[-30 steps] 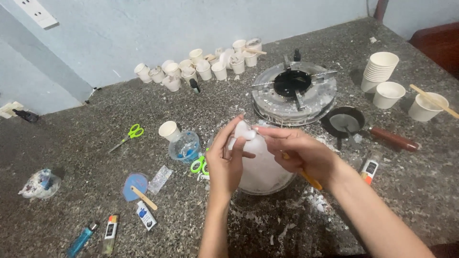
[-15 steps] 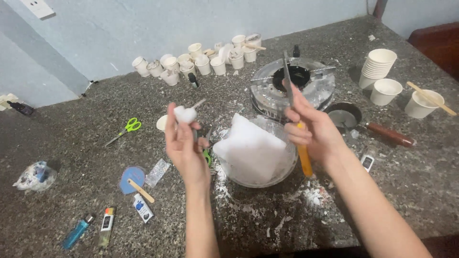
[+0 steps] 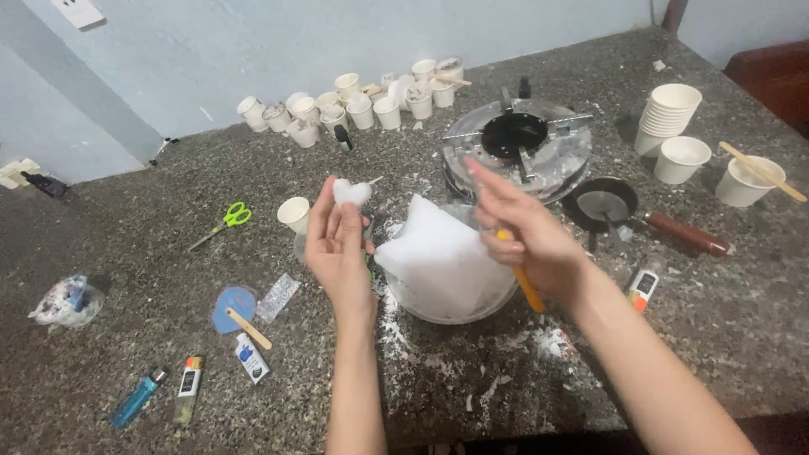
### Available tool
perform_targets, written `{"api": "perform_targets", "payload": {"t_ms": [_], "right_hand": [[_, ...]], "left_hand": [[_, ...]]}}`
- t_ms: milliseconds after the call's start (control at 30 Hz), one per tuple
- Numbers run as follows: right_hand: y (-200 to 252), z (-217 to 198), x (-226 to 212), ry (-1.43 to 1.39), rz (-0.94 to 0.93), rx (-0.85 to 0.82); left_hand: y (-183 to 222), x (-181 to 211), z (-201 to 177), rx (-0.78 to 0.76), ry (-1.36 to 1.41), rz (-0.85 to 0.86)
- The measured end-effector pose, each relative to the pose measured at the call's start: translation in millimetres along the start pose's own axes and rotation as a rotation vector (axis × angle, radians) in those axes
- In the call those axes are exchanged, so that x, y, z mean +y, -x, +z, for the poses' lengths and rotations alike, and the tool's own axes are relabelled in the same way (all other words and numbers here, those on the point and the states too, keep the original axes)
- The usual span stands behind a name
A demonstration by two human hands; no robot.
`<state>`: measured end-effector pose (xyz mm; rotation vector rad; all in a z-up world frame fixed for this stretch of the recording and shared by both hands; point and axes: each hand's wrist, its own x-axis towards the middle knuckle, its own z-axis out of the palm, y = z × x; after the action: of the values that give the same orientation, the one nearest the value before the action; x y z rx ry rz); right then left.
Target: Using a small metal scraper to carve and smooth the edges of a heart-shaped wax piece on a workshop counter.
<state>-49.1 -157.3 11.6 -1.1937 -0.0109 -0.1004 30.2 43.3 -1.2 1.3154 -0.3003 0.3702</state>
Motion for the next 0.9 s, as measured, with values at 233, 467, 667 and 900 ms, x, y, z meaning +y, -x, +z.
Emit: {"api": "perform_targets", "payload": {"t_ms": [233, 467, 667, 900], "right_hand": [[13.9, 19.8, -10.7, 0.027, 0.096, 0.021], [15.8, 24.2, -33.3, 0.09, 0.184, -0.071], [11.7, 44.9, -106.1, 0.163, 0.103, -0.204], [12.1, 52.1, -146.2, 0.309, 0.021, -0.125]], "left_hand": [[4.4, -1.4, 12.6, -0.106, -0.162, 0.058], [7.5, 31.2, 14.3, -0.129, -0.163, 0.088], [-29.0, 84.1, 22.8, -0.107, 0.049, 0.196], [-51.2, 170.2, 23.0, -0.086, 0.026, 0.407]]}}
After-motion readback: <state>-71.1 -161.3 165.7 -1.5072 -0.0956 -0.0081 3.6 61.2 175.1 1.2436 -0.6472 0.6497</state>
